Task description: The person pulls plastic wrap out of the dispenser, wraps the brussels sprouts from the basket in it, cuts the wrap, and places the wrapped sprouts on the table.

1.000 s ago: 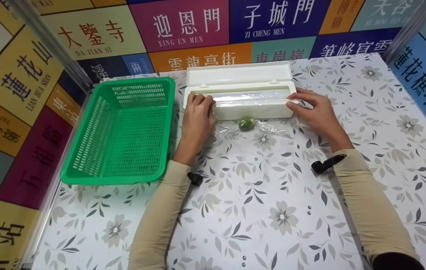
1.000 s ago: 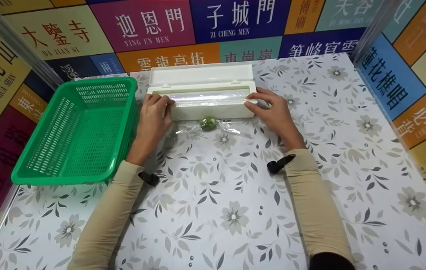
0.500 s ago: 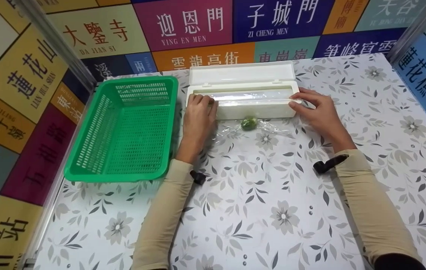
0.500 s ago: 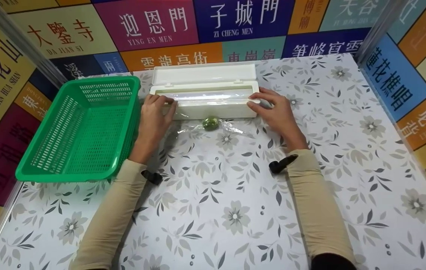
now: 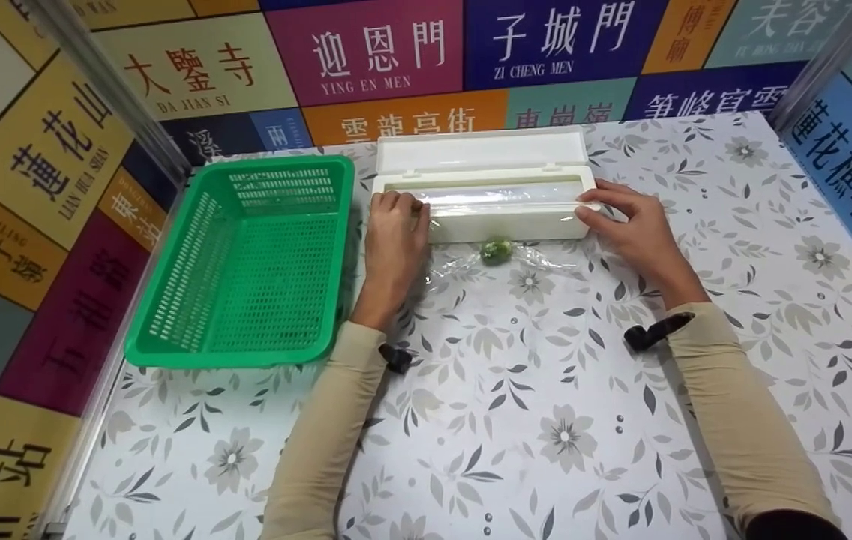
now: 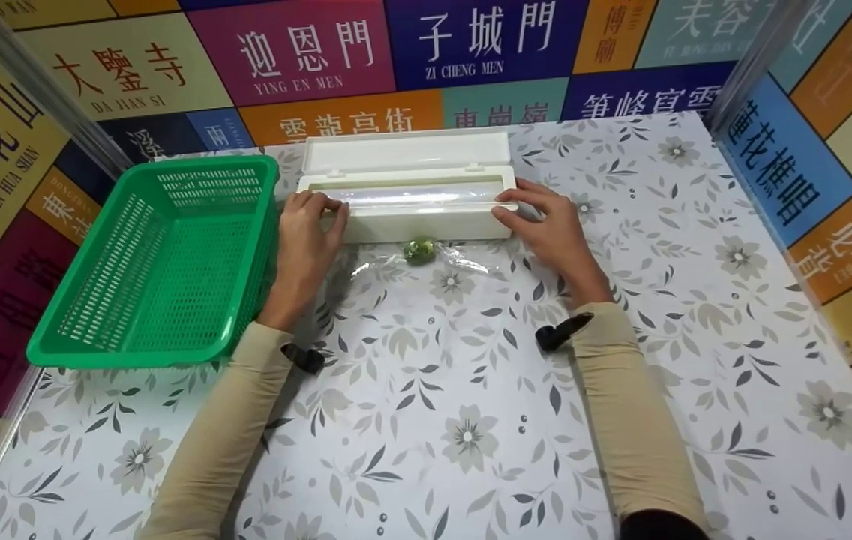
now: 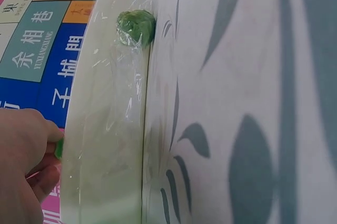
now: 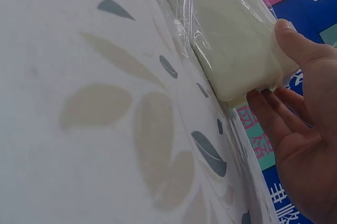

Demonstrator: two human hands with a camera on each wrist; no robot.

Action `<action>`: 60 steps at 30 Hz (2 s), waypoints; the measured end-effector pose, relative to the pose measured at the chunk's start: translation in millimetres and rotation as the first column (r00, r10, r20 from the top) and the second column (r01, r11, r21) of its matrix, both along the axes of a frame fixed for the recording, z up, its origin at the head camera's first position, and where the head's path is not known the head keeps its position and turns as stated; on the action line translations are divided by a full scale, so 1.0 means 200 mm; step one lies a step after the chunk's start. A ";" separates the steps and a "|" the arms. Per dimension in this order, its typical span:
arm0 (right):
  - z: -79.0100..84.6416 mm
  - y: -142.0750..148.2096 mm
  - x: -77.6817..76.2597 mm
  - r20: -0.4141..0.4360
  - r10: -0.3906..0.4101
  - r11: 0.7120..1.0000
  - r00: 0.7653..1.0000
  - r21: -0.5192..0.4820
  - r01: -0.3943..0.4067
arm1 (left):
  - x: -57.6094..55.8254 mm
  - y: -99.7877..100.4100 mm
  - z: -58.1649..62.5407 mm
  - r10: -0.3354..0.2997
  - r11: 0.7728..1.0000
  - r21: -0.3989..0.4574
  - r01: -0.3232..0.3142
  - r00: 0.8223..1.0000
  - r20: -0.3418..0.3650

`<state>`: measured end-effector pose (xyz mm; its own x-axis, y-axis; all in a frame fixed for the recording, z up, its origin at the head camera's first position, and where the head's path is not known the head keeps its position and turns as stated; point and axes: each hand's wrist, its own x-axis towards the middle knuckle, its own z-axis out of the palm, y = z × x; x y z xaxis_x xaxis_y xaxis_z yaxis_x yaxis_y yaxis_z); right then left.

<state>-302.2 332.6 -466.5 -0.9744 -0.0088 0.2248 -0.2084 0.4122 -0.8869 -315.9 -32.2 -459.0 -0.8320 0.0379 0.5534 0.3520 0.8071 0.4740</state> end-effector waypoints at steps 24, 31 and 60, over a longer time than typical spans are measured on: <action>0.03 -0.02 0.03 0.004 0.013 1.000 1.000 0.010 -0.013 | 0.00 -0.07 0.00 0.110 0.994 -0.026 -0.110 0.994 0.014; 0.02 -0.01 0.02 0.006 0.003 1.000 1.000 0.016 -0.003 | 0.00 -0.09 0.00 0.132 0.991 -0.023 -0.131 0.990 0.039; 0.04 -0.01 0.03 0.014 0.019 1.000 1.000 -0.014 -0.019 | -0.01 -0.04 0.01 0.263 0.952 -0.171 -0.254 0.964 0.035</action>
